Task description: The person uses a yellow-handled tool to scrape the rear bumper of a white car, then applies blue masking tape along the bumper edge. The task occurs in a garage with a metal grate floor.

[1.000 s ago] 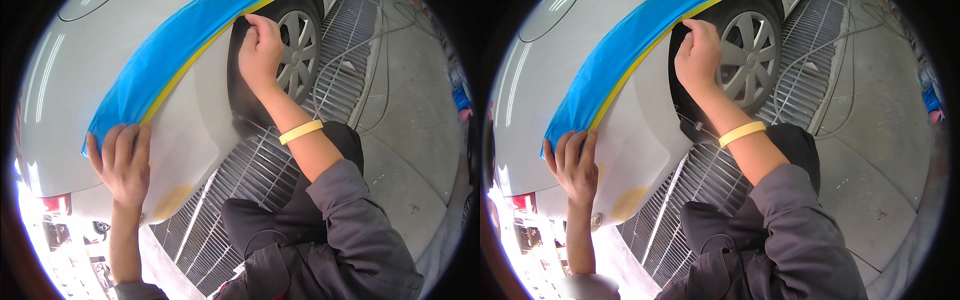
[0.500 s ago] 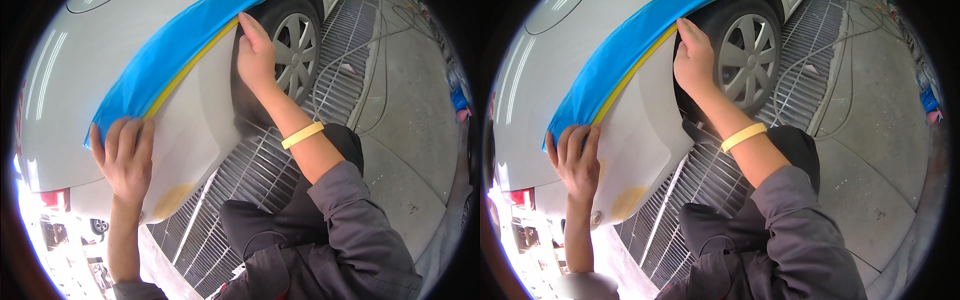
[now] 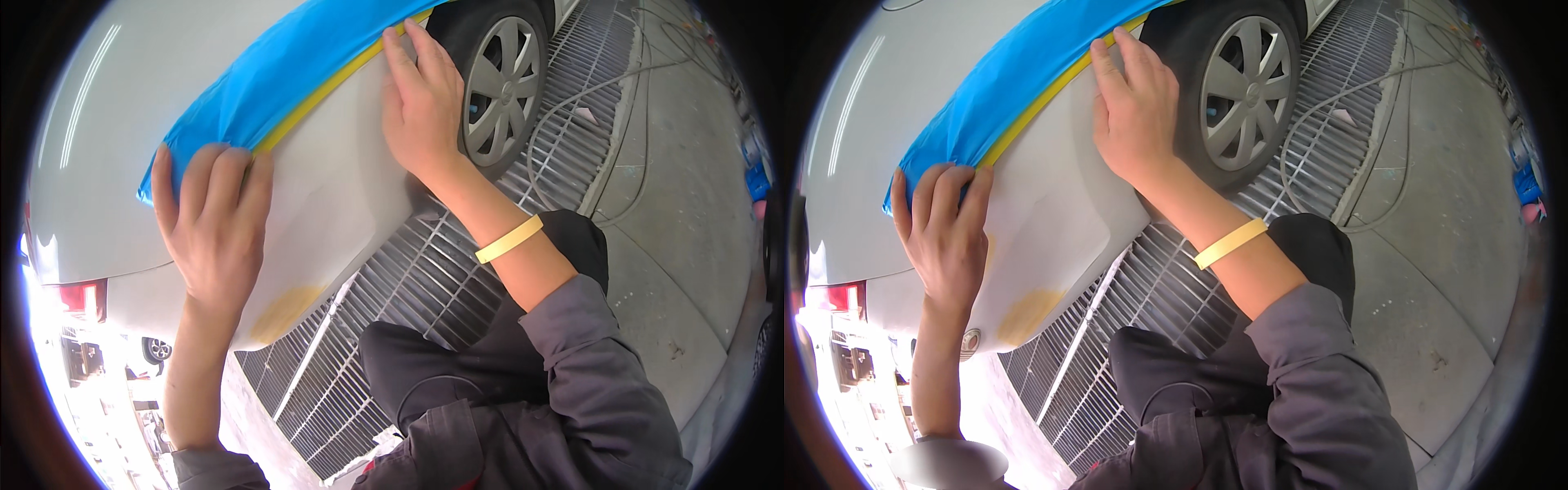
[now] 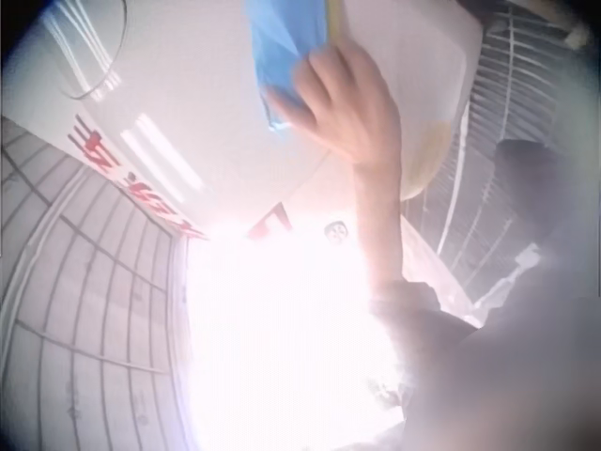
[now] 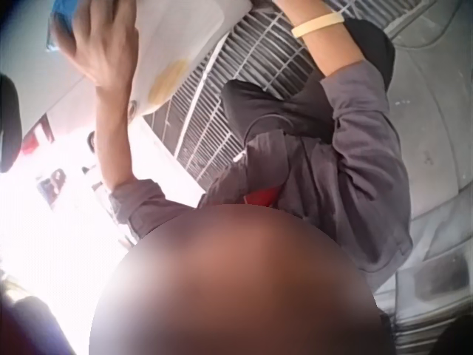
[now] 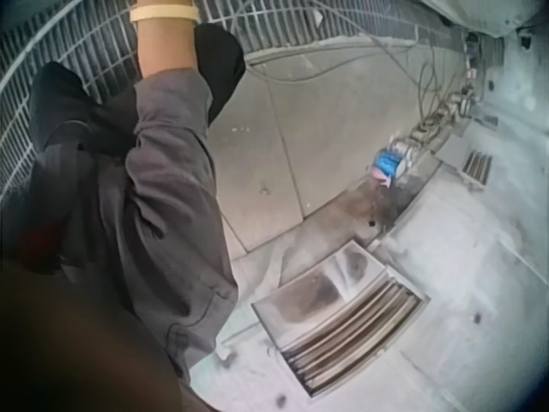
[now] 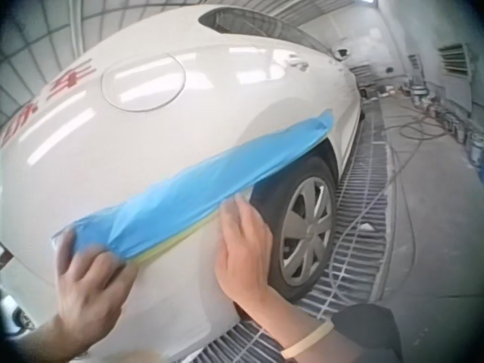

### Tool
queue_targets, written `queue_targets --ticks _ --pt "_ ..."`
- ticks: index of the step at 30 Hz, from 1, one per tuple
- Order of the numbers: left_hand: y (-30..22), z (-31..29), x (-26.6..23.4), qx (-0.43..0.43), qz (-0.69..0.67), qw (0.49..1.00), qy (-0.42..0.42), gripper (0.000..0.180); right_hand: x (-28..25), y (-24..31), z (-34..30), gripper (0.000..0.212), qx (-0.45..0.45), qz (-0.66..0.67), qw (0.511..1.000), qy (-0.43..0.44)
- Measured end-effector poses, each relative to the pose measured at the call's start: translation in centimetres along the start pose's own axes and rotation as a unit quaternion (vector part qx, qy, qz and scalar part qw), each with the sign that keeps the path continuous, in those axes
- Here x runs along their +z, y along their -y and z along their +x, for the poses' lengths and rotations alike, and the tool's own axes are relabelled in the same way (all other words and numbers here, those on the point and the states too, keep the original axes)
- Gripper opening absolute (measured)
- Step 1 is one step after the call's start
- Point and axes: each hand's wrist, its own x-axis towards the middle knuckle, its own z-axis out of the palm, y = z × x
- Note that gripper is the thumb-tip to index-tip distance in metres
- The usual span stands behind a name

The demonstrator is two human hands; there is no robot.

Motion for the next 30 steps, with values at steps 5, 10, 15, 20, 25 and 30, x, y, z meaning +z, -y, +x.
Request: queue_targets --ticks 5,10,15,20,25,30 --pt "-0.1 0.4 -0.3 -0.003 0.018 1.0 0.012 0.032 0.5 0.5 -0.9 0.055 -0.023 0.012 1.0 -0.016" --pt "-0.3 0.6 0.1 -0.003 0.036 0.999 0.022 0.028 0.8 0.7 -1.9 0.053 -0.038 0.024 0.999 -0.021" --pt "-0.4 0.7 0.1 0.0 0.054 0.998 0.029 0.022 -0.3 2.1 -1.5 0.05 -0.011 0.049 0.999 0.011" --pt "-0.5 0.8 0.3 0.001 0.052 0.998 0.031 0.026 -0.9 2.8 -1.2 0.047 -0.009 0.02 0.999 0.03" --pt "-0.4 0.8 0.3 0.007 0.053 0.998 0.031 0.028 -0.7 3.3 -1.1 0.046 -0.054 -0.006 0.998 0.016" --pt "-0.3 0.8 0.5 0.011 0.064 0.998 0.027 0.026 -1.1 4.5 -0.9 0.046 -0.042 -0.015 0.998 0.04"
